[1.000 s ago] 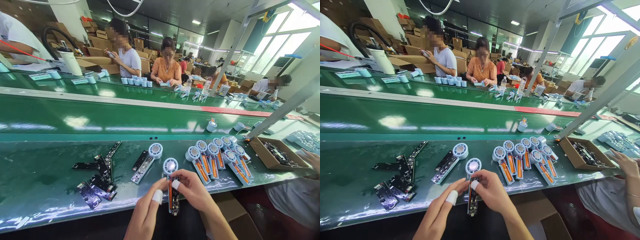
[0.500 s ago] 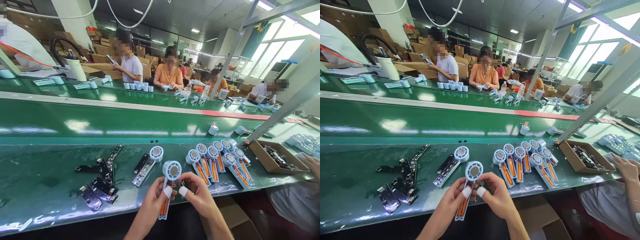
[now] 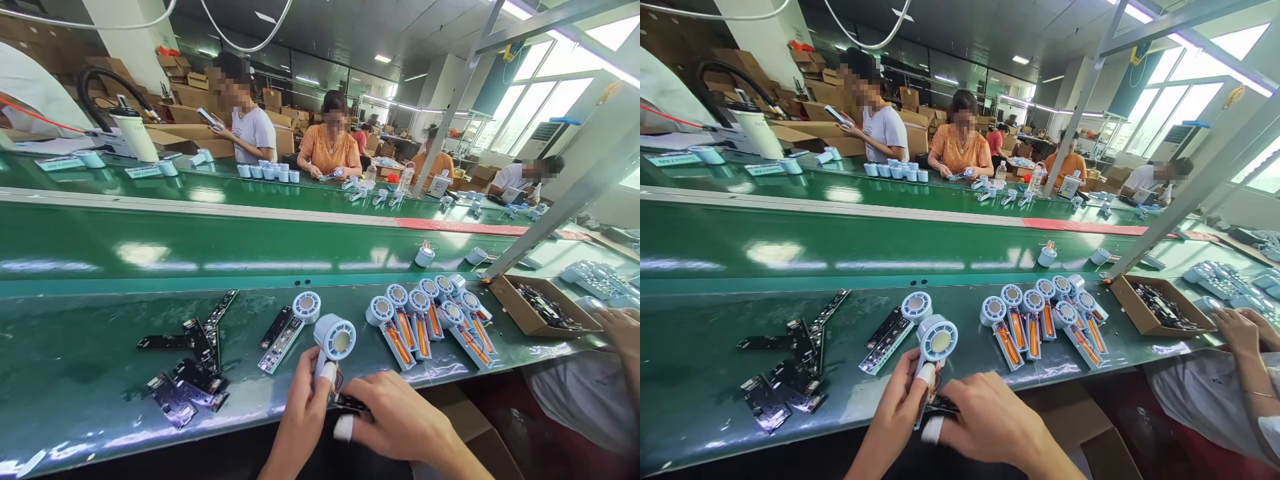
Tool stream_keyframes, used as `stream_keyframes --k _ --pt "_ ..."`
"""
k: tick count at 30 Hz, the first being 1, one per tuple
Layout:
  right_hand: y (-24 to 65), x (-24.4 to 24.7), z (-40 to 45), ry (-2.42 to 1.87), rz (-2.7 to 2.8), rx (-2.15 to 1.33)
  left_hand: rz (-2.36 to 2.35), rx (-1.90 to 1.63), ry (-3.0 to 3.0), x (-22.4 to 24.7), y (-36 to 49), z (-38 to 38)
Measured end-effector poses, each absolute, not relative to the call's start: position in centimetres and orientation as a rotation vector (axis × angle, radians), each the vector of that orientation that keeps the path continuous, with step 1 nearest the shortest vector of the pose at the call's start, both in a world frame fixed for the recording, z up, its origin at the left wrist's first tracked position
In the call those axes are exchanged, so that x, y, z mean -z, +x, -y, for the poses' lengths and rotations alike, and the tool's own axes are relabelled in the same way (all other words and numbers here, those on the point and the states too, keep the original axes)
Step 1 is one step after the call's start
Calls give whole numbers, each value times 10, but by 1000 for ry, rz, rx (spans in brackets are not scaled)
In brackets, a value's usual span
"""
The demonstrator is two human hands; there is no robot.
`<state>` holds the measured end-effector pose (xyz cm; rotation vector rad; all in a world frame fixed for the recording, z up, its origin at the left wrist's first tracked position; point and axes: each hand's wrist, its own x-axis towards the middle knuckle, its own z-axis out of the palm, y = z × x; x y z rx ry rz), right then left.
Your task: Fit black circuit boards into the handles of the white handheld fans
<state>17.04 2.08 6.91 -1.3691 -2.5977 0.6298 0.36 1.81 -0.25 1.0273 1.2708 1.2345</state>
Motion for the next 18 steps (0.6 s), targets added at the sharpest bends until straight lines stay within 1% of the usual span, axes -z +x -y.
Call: stream_keyframes --k 3,7,9,13,18 --pt "167 -68 -23 -1187 2463 -945 -1233 -1169 984 1 -1 -19" --pt "156 -47 -25 -1171 1897 -1529 -1115 -1153 847 4 -8 -17" --pt "150 -35 -24 -1137 1655 -1686 -1056 -1144 809 6 -10 -14" --pt "142 -22 -22 -1076 1433 -1705 -970 -1182 831 9 -6 -8" --pt "141 -24 -18 -1113 1400 -1649 -1053 -1156 930 11 0 -7"
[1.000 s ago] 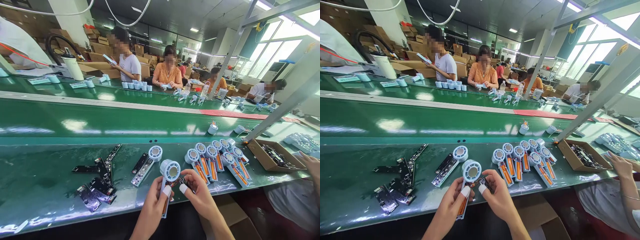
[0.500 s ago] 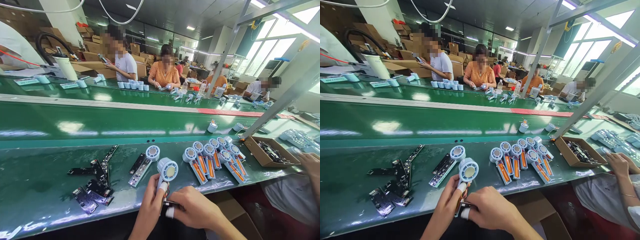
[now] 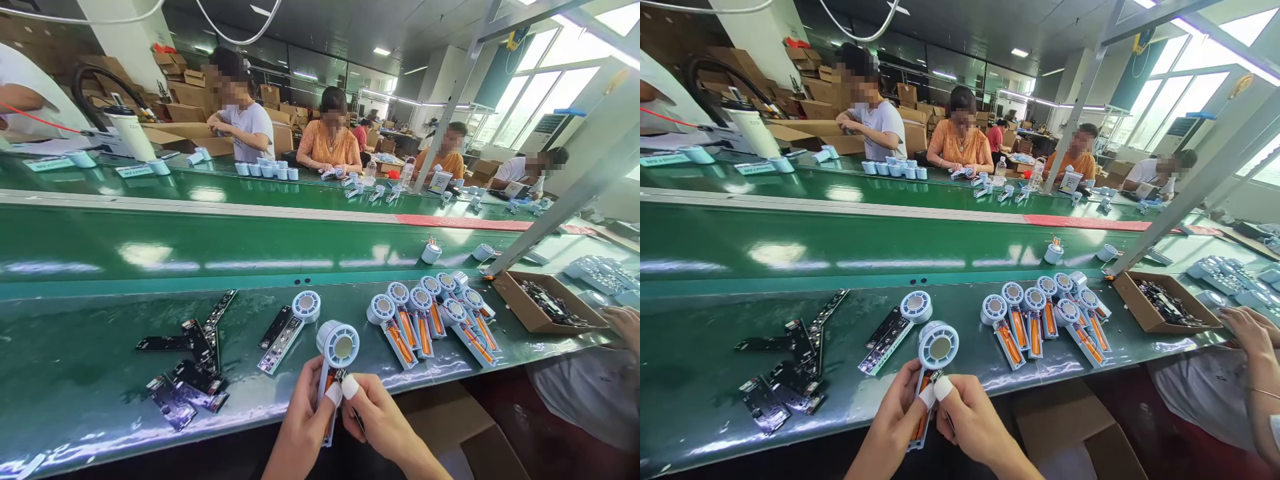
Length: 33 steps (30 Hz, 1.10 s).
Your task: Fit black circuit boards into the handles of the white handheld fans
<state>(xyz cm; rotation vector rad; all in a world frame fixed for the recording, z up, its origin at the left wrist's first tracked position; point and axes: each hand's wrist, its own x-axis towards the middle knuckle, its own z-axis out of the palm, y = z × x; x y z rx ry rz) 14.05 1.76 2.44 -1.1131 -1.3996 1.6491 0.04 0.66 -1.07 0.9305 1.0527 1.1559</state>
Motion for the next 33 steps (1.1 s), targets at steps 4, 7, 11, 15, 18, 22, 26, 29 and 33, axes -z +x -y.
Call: stream_keyframes --k 4,7,11,15,18,22,26,29,33 --pt "142 -29 -8 -1193 1404 -1503 -1219 -1139 1033 10 0 -7" --pt "144 -21 4 -1292 1492 -1232 -1342 -1162 1086 10 1 -7" --pt "146 1 16 -1374 1653 -785 -1443 -1203 1065 5 6 -9" --pt "142 9 15 -1289 1703 -561 -1376 -1205 949 1 8 -10" --pt "136 4 12 -1323 1718 -446 -1240 -1190 863 4 8 -9" --pt "125 1 11 -1388 1828 -234 -1282 -1251 893 4 13 -6" --pt "116 3 11 -1393 1911 -60 -1382 -1300 928 -2 21 -3" --pt "113 3 10 -1406 1975 25 -1392 -1300 927 -5 24 -2" --pt "116 -2 10 -1462 2161 72 -1357 -1288 890 -1 22 -4"
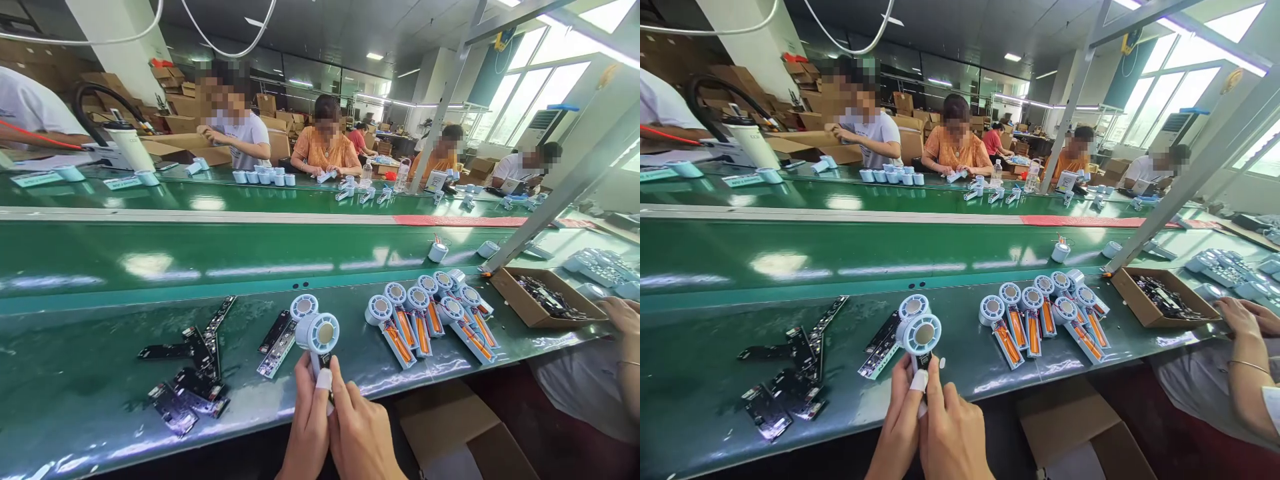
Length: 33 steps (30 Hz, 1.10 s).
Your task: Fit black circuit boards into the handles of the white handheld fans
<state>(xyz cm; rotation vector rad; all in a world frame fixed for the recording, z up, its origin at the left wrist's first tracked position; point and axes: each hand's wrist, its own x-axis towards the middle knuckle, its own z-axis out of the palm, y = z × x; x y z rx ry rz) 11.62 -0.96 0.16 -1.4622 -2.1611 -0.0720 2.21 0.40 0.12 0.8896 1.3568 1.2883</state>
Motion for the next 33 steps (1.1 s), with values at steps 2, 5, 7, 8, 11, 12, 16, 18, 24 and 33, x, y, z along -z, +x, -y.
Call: stream_keyframes --k 2,5,7,8,11,12,16,18,24,33 --pt "118 -4 10 -1505 2278 103 -1320 -1290 858 2 19 -6" --pt "119 -6 8 -1543 2347 156 -1258 -1276 813 8 15 -11" --pt "117 -5 7 -1511 2278 168 -1242 -1241 798 10 13 -14" --pt "117 -4 6 -1479 2226 157 -1252 -1220 801 9 13 -16" --pt "122 5 4 -1438 2099 51 -1302 -1115 922 -1 7 -19" --pt "125 9 3 -1464 2076 20 -1305 -1064 1010 -5 3 -21" --pt "140 23 -11 -1642 2072 67 -1489 -1187 1455 -18 -27 -32" --pt "143 22 -22 -1686 2127 132 -1702 -1345 1613 -17 -44 -41" --pt "125 -12 -51 -1750 2257 8 -1703 -1129 1670 -3 -54 -55" --pt "58 0 -83 -2062 2019 82 -1334 -1362 1225 17 -51 -55"
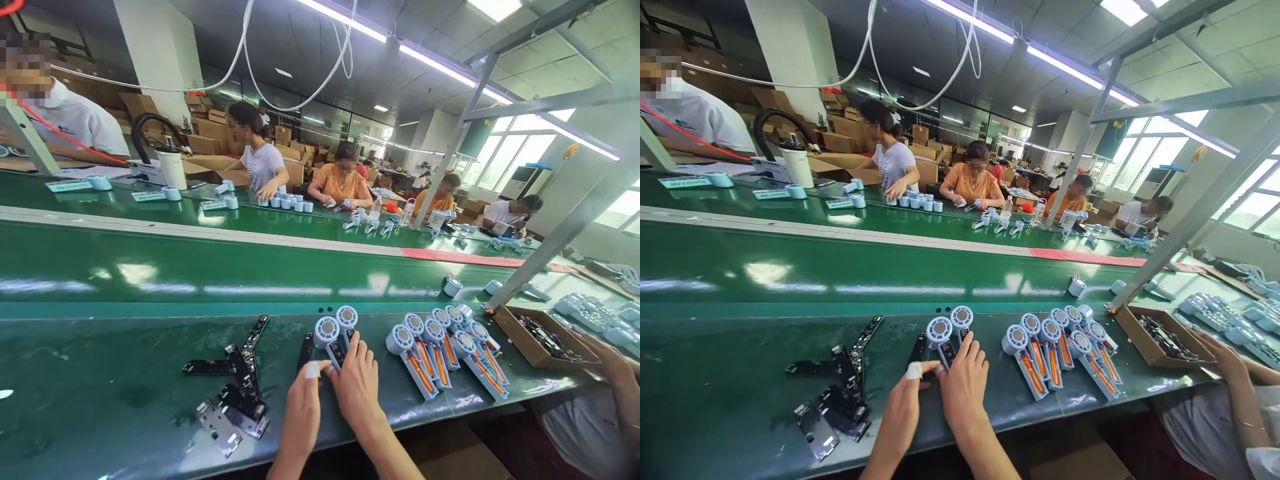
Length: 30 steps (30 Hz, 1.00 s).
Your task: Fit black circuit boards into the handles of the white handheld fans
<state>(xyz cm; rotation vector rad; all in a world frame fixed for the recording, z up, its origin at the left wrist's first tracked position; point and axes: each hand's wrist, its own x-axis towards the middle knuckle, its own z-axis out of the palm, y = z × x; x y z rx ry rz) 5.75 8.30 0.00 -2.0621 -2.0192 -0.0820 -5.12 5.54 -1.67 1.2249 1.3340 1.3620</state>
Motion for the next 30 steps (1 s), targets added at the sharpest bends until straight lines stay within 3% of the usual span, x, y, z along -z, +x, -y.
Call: stream_keyframes --k 6,12,16,20,24,30 --pt "77 -30 -151 -2169 2051 60 -1271 -1326 1795 46 -41 -35" --pt "69 -59 -264 -2241 1882 54 -1333 -1272 2011 29 -39 -36" --pt "67 -59 -286 -2200 1808 33 -1338 -1303 2009 20 -38 -35" --pt "77 -53 -254 -2039 1803 14 -1386 -1338 1965 19 -45 -33" --pt "95 -26 -167 -1781 1859 -35 -1631 -1317 1877 11 -75 -38" --pt "127 22 -30 -1459 1848 -84 -1982 -938 1694 -11 -98 -82"
